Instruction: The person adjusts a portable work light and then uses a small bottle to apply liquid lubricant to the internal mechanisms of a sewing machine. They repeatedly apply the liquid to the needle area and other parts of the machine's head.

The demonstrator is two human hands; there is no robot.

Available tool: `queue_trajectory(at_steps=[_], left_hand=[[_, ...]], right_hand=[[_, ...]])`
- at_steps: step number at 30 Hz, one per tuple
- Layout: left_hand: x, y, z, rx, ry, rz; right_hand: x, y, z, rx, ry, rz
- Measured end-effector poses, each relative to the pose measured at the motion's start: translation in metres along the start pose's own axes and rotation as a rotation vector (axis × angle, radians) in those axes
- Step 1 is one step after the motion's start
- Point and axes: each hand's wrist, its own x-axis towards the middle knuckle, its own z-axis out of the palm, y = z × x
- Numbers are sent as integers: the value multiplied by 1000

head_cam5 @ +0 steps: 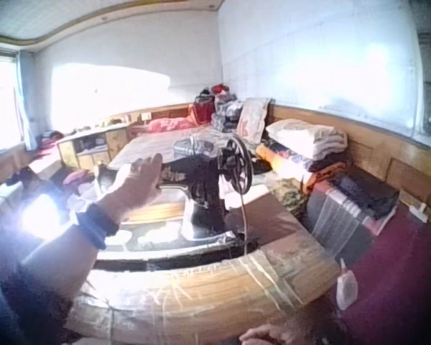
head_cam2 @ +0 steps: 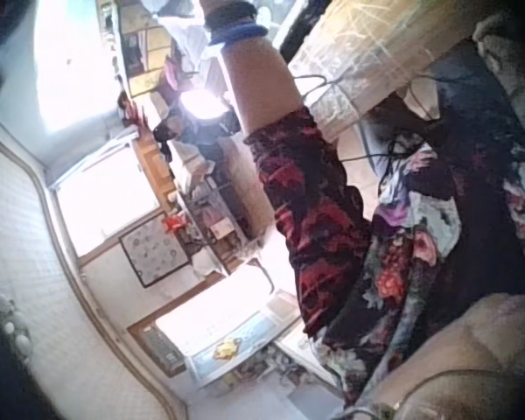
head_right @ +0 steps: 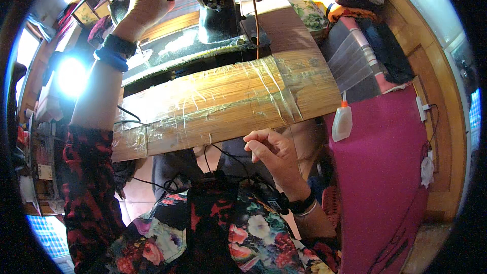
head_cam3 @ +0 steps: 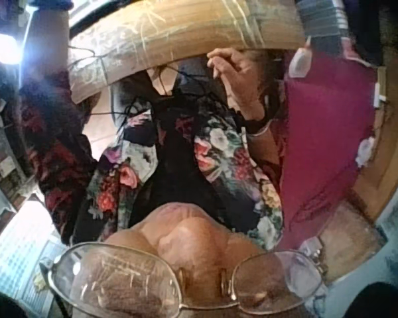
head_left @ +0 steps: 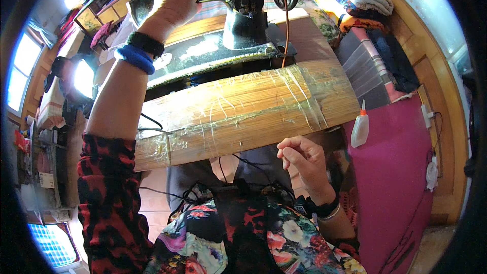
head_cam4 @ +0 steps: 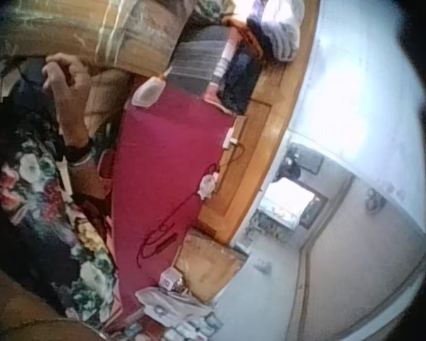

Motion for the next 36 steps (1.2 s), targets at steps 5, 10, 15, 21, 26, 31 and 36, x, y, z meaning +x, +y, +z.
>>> queue_trajectory(at_steps=[5, 10, 15, 21, 26, 31, 36], left_hand=[[-14, 13, 3, 1, 503, 225], [-23, 19, 0, 21, 507, 194], [-39, 29, -5, 63, 504, 174], [-51, 40, -8, 140, 516, 130], [-51, 44, -11, 144, 465, 89], [-57, 42, -8, 173, 449, 106], [-61, 40, -9, 171, 436, 179]], right_hand=[[-7, -1, -3, 15, -25, -27], [-34, -15, -6, 51, -269, -114], [-41, -20, -8, 28, -378, -164], [-45, -11, -11, 51, -339, -87], [-51, -6, -14, -43, -319, -109], [-50, 11, -14, -21, -270, 13], [-42, 47, -27, -10, -36, 76]])
